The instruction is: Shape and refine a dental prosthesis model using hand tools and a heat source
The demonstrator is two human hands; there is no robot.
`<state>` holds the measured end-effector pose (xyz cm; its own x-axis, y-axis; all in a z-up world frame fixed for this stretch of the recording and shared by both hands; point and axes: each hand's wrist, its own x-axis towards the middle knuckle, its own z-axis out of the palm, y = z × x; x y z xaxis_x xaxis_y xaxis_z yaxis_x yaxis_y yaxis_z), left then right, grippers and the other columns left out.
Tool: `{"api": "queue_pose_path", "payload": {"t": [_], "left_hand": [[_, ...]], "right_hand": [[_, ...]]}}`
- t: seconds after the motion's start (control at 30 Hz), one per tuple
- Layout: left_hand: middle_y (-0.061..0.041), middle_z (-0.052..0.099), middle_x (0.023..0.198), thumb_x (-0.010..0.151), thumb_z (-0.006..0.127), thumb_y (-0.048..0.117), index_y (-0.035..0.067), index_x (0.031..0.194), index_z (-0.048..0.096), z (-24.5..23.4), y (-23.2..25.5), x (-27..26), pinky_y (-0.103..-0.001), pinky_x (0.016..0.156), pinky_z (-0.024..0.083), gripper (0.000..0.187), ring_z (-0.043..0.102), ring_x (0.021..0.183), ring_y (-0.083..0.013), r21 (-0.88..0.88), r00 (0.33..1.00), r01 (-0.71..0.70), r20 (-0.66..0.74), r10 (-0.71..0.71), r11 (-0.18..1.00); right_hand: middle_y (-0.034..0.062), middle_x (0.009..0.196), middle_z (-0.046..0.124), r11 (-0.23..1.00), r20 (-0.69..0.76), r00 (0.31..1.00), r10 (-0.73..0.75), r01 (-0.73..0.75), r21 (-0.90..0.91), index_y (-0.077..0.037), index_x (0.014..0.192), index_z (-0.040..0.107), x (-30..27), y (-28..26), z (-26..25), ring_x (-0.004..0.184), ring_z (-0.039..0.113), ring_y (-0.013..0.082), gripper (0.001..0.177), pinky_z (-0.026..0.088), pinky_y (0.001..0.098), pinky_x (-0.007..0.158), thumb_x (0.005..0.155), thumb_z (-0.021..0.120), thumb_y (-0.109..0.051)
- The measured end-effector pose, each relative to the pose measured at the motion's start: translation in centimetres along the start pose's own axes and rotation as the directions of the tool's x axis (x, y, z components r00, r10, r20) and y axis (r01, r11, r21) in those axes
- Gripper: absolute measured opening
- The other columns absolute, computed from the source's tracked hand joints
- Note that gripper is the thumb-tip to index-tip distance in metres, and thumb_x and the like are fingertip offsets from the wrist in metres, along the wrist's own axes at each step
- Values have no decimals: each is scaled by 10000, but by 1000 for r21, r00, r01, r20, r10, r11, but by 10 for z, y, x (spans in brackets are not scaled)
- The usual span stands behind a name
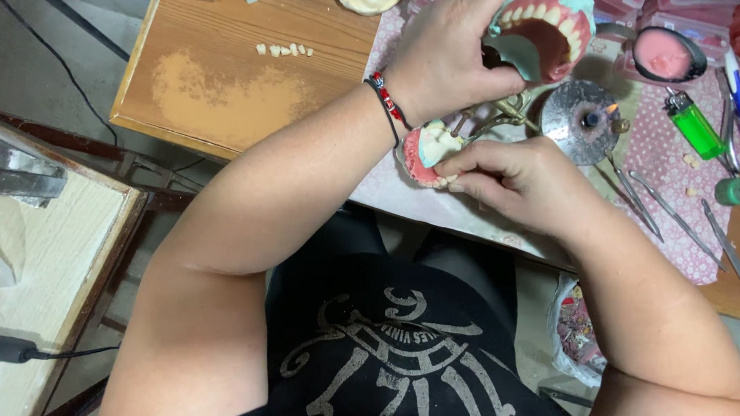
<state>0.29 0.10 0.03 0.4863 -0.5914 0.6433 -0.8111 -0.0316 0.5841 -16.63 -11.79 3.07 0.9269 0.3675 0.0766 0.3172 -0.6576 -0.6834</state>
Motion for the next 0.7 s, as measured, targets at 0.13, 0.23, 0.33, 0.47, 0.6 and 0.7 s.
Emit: {"api": "queue_pose_path", "payload": {"t": [0.13,0.23,0.33,0.47,0.6,0.7], "left_hand": [[-70,725,888,702,800,294,137,1194,514,1,0,0,-415,639,480,591,680,764,-323,-35,1000,8,7,-7,999],[-85,697,876,688,809,293,123,1099,520,2,-2,3,-430,632,466,530,659,755,-344,-23,999,-31,-16,31,999],[-69,735,1005,716,831,317,140,1149,559,4,-4,-1,-418,713,521,541,709,885,-331,-11,999,-24,-34,23,1000],[-59,733,1178,756,859,267,166,1294,508,0,-4,-3,-374,845,562,649,731,1061,-296,-52,1000,-20,10,21,998],[-33,748,1304,789,878,260,213,1380,481,-6,4,-2,-329,910,607,714,783,1177,-255,-89,999,14,46,-10,996],[-22,779,1200,856,945,390,217,1350,468,-8,8,-1,-331,852,596,708,798,1106,-235,-123,999,7,40,-2,992]], "right_hand": [[-32,1084,801,1000,-1,1000,-11,11,-25,-137,1175,728,-3,-4,-3,923,769,103,217,559,243,853,975,720,-223],[-13,1065,802,998,-32,999,-16,14,-62,-138,1140,709,-5,0,-6,779,744,112,175,541,244,745,980,731,-204],[-26,1001,795,992,-9,998,-61,60,-112,-155,1147,723,-5,3,-3,732,739,145,166,533,268,707,996,710,-222],[-5,1010,807,981,-47,992,-119,110,-158,-137,1135,755,-2,-5,-2,771,764,153,188,565,272,727,970,747,-228],[52,924,786,933,-101,960,-260,224,-281,-116,1127,780,-2,-19,-5,731,739,205,159,550,317,647,986,759,-186],[57,853,727,913,-93,958,-271,225,-340,-116,1141,757,-4,-23,-5,671,680,262,134,497,359,588,1024,699,-146]]}}
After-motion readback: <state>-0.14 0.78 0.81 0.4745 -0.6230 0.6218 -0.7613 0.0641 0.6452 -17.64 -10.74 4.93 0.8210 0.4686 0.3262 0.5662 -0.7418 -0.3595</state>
